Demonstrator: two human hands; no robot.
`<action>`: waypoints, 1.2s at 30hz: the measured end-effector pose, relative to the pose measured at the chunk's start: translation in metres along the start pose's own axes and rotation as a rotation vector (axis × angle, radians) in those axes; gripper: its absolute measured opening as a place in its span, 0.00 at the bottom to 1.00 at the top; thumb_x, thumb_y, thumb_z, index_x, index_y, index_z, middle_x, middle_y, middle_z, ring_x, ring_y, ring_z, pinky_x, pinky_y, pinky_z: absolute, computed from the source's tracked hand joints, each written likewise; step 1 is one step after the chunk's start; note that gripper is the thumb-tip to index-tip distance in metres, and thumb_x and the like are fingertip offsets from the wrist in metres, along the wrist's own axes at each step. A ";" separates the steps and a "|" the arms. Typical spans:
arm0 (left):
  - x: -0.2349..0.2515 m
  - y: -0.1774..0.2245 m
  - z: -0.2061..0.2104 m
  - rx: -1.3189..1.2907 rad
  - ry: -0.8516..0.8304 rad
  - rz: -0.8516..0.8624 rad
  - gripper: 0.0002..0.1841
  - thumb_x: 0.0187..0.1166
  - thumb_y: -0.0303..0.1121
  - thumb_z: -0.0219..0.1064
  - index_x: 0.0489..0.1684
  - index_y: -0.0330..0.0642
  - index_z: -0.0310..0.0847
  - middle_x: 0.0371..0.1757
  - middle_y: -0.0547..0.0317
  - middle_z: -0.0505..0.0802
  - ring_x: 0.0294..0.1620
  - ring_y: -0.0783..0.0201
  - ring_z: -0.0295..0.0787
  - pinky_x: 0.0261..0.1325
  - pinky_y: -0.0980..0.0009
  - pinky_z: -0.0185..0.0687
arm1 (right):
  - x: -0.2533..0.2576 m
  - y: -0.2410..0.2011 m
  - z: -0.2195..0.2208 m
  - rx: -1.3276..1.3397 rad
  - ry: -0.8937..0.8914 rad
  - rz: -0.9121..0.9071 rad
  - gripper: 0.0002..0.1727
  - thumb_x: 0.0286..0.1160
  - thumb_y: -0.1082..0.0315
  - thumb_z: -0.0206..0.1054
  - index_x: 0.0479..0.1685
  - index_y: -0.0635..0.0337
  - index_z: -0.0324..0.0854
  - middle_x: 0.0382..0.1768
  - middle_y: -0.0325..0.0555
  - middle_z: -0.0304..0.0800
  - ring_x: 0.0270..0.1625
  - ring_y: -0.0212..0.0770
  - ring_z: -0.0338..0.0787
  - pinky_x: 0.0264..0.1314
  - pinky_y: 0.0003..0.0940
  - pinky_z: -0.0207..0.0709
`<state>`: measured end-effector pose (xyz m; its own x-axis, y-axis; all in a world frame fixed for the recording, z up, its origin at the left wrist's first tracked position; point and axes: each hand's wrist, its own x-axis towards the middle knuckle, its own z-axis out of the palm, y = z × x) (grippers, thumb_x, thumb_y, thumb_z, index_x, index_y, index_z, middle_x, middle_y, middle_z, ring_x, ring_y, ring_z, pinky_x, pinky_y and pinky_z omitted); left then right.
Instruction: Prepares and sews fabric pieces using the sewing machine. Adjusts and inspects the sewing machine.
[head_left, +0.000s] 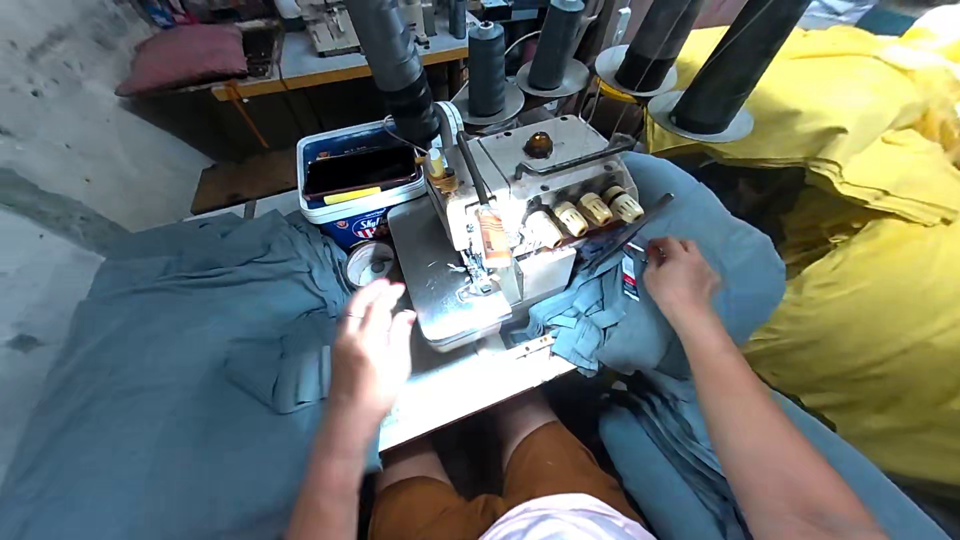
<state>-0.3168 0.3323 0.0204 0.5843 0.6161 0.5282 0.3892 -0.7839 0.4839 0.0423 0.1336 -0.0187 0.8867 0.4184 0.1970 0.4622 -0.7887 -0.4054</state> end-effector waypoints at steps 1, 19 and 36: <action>-0.002 0.012 0.015 -0.059 0.011 0.058 0.16 0.81 0.30 0.65 0.58 0.28 0.88 0.64 0.35 0.90 0.65 0.44 0.90 0.69 0.53 0.83 | 0.001 0.001 0.002 -0.014 0.015 -0.031 0.18 0.88 0.66 0.58 0.65 0.65 0.86 0.67 0.77 0.80 0.69 0.82 0.77 0.63 0.82 0.65; 0.021 0.040 0.062 0.276 -0.182 0.026 0.20 0.82 0.29 0.55 0.66 0.33 0.87 0.73 0.44 0.88 0.68 0.39 0.88 0.67 0.39 0.77 | -0.031 -0.091 0.019 0.022 0.198 -1.531 0.11 0.77 0.76 0.60 0.42 0.65 0.90 0.48 0.50 0.96 0.53 0.50 0.95 0.48 0.43 0.86; 0.009 0.040 0.070 -0.045 0.102 0.043 0.09 0.73 0.20 0.62 0.41 0.28 0.88 0.50 0.37 0.93 0.58 0.41 0.90 0.65 0.48 0.82 | 0.004 -0.020 -0.080 0.604 0.515 -0.778 0.16 0.92 0.66 0.52 0.48 0.72 0.79 0.37 0.44 0.86 0.38 0.27 0.84 0.44 0.28 0.81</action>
<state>-0.2462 0.3011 -0.0044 0.5231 0.5884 0.6166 0.3314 -0.8069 0.4889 0.0374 0.1151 0.0617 0.3222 0.3564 0.8770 0.9365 0.0156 -0.3504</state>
